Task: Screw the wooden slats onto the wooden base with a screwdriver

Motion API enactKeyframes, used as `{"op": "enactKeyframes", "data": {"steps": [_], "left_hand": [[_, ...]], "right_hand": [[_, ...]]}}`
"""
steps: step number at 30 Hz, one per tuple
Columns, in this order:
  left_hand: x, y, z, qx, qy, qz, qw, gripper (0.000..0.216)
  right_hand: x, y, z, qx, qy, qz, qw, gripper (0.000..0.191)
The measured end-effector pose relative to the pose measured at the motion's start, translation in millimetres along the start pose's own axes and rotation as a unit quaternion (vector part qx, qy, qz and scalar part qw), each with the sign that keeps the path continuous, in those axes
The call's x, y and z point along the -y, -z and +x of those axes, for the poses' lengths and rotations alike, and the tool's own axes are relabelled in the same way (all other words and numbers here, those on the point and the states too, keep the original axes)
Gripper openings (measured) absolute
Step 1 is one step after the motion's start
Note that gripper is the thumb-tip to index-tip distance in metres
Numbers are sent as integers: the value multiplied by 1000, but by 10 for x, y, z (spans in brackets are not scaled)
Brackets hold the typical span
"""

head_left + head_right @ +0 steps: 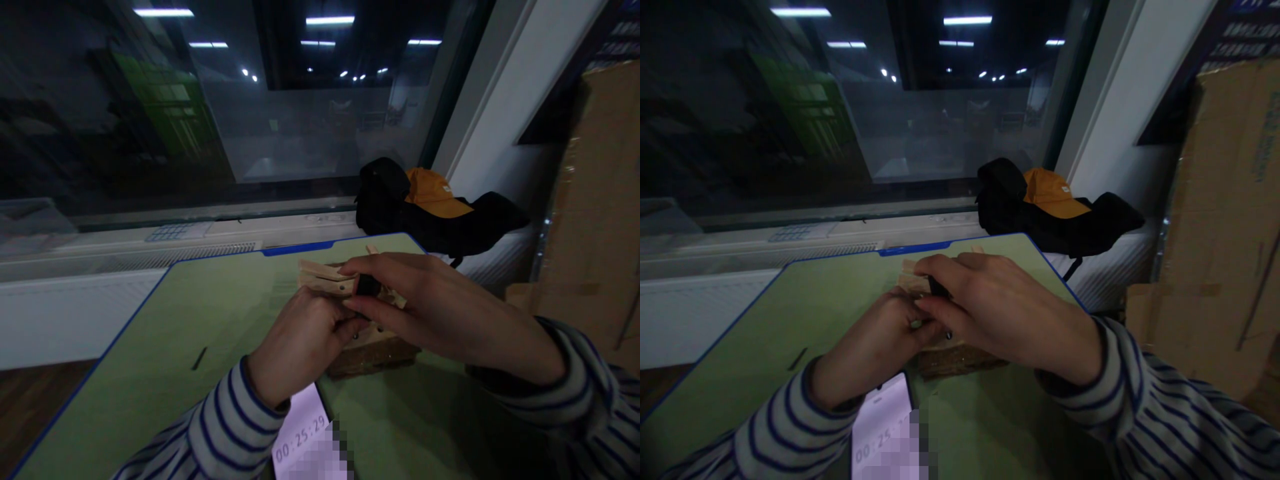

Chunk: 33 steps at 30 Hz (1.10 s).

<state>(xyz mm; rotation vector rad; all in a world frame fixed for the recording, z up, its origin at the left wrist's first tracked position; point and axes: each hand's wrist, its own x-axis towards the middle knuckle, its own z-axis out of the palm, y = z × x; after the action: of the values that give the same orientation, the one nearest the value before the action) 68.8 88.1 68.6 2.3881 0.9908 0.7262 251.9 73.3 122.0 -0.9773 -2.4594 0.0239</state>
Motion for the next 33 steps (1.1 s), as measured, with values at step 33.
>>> {"op": "enactKeyframes", "data": {"steps": [33], "left_hand": [[-17, 1, -8, 10, 5, -4, 1000, 16]], "right_hand": [[-4, -29, 4, 13, -15, 21, 1000, 38]]}}
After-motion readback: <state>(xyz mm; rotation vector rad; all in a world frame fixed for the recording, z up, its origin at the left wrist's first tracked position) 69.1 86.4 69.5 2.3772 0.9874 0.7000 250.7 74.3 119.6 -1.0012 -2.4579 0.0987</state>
